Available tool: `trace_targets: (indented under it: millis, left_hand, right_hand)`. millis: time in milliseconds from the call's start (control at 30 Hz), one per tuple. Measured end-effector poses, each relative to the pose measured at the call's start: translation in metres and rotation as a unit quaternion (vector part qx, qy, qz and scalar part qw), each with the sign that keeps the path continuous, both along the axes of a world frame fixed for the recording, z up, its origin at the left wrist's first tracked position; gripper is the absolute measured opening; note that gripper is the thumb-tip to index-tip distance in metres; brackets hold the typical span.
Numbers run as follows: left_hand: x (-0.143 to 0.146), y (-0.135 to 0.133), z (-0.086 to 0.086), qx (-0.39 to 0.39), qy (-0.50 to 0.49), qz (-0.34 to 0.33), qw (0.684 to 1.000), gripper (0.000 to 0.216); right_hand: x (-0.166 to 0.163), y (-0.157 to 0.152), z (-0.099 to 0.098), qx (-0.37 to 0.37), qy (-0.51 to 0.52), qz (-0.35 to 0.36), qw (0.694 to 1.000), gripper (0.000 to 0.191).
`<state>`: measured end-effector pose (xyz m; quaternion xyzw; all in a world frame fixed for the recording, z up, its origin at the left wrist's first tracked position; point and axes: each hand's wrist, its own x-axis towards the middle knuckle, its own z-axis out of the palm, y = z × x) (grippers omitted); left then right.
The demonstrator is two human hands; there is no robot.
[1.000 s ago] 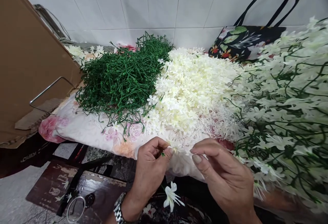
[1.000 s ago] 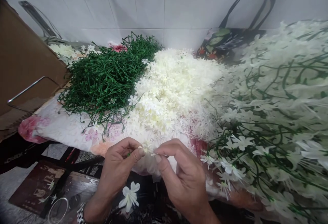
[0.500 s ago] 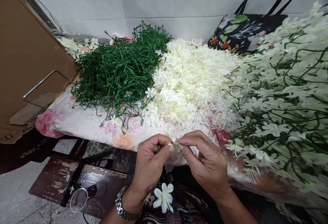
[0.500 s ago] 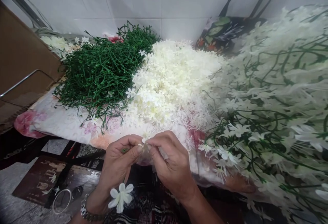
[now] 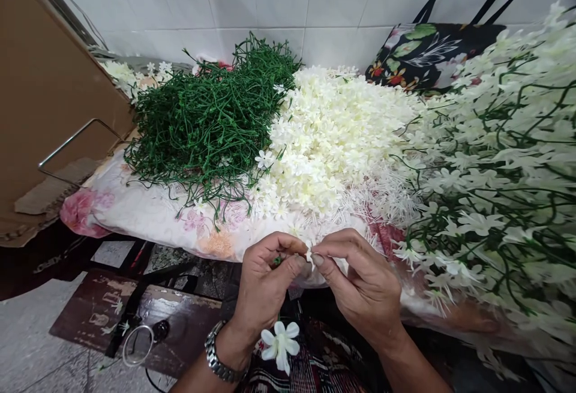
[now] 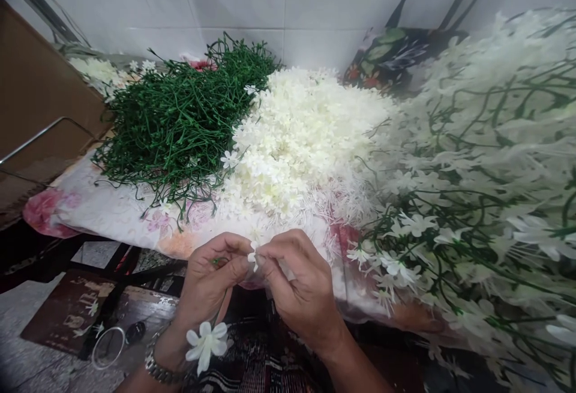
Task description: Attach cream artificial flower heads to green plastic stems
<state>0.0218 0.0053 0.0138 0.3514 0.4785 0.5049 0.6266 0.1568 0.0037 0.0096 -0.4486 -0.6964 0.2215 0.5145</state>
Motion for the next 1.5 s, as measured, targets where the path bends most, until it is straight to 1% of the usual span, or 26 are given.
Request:
trace_targets:
  millis: [67,200,267,367,400,467,500,533,567,600,667,767,833,933,1000,1067,1133,1267,1400,1500]
  left_hand:
    - [0.003,0.001,0.000,-0.001,-0.011,0.005,1.000,0.011]
    - [0.008,0.002,0.002,0.017,-0.030,0.045,0.998,0.013]
    - [0.008,0.004,0.004,0.024,-0.035,0.059,0.997,0.012]
    - [0.007,0.006,0.008,0.035,-0.008,0.069,0.997,0.008]
    - [0.006,0.006,0.009,0.041,0.005,0.072,0.997,0.007]
    - [0.004,0.006,0.009,0.061,0.032,0.071,0.995,0.006]
    - [0.004,0.005,0.009,0.072,0.043,0.067,0.994,0.007]
    - [0.003,0.004,0.008,0.082,0.053,0.061,0.993,0.008]
    - [0.003,0.003,0.007,0.088,0.059,0.055,0.993,0.009]
    - [0.004,0.002,0.006,0.091,0.061,0.050,0.993,0.009]
    - [0.005,0.001,0.003,0.089,0.060,0.044,0.993,0.007]
    - [0.004,-0.001,0.000,0.074,0.061,0.027,0.995,0.007]
    - [0.002,-0.002,-0.001,0.066,0.054,-0.001,0.996,0.005]
    - [-0.003,-0.004,-0.001,0.061,0.029,-0.044,0.997,0.013]
    - [-0.005,-0.004,0.000,0.061,0.033,-0.053,0.996,0.018]
    - [-0.007,-0.005,0.001,0.075,0.074,-0.055,0.993,0.022]
    - [-0.009,-0.005,0.002,0.099,0.143,-0.060,0.983,0.023]
    - [-0.010,-0.006,0.003,0.114,0.249,-0.103,0.956,0.028]
    - [-0.008,-0.005,0.004,0.114,0.326,-0.148,0.927,0.027]
    - [-0.005,-0.005,0.008,0.135,0.366,-0.170,0.905,0.034]
  right_hand:
    - [-0.001,0.000,-0.001,0.009,0.002,0.003,1.000,0.012]
    - [-0.003,0.003,-0.003,0.025,0.007,0.010,1.000,0.015]
    - [0.000,0.004,-0.001,0.019,0.001,0.029,0.999,0.014]
    - [0.006,0.006,0.005,-0.002,-0.031,0.056,0.998,0.014]
    - [0.008,0.007,0.007,-0.009,-0.042,0.058,0.997,0.019]
    - [0.011,0.008,0.010,-0.019,-0.060,0.065,0.996,0.036]
    - [0.012,0.009,0.010,-0.020,-0.065,0.075,0.995,0.042]
    - [0.012,0.010,0.010,-0.021,-0.066,0.086,0.994,0.043]
    - [0.011,0.010,0.009,-0.022,-0.061,0.096,0.993,0.038]
    - [0.011,0.010,0.009,-0.024,-0.051,0.102,0.993,0.029]
    - [0.010,0.010,0.006,-0.032,-0.034,0.099,0.994,0.013]
    - [0.009,0.007,0.003,-0.053,-0.037,0.082,0.994,0.010]
    - [0.009,0.006,0.002,-0.064,-0.037,0.071,0.995,0.009]
    - [0.012,0.005,0.000,-0.088,-0.016,0.047,0.995,0.008]
    - [0.014,0.005,-0.001,-0.111,0.001,0.034,0.993,0.008]
    - [0.016,0.006,0.000,-0.128,0.018,0.029,0.991,0.008]
    - [0.017,0.006,0.002,-0.128,0.032,0.037,0.991,0.008]
    - [0.018,0.006,0.010,-0.092,0.032,0.060,0.993,0.009]
    - [0.017,0.004,0.016,-0.050,0.022,0.096,0.994,0.012]
    - [0.014,0.004,0.019,-0.019,0.012,0.125,0.992,0.014]
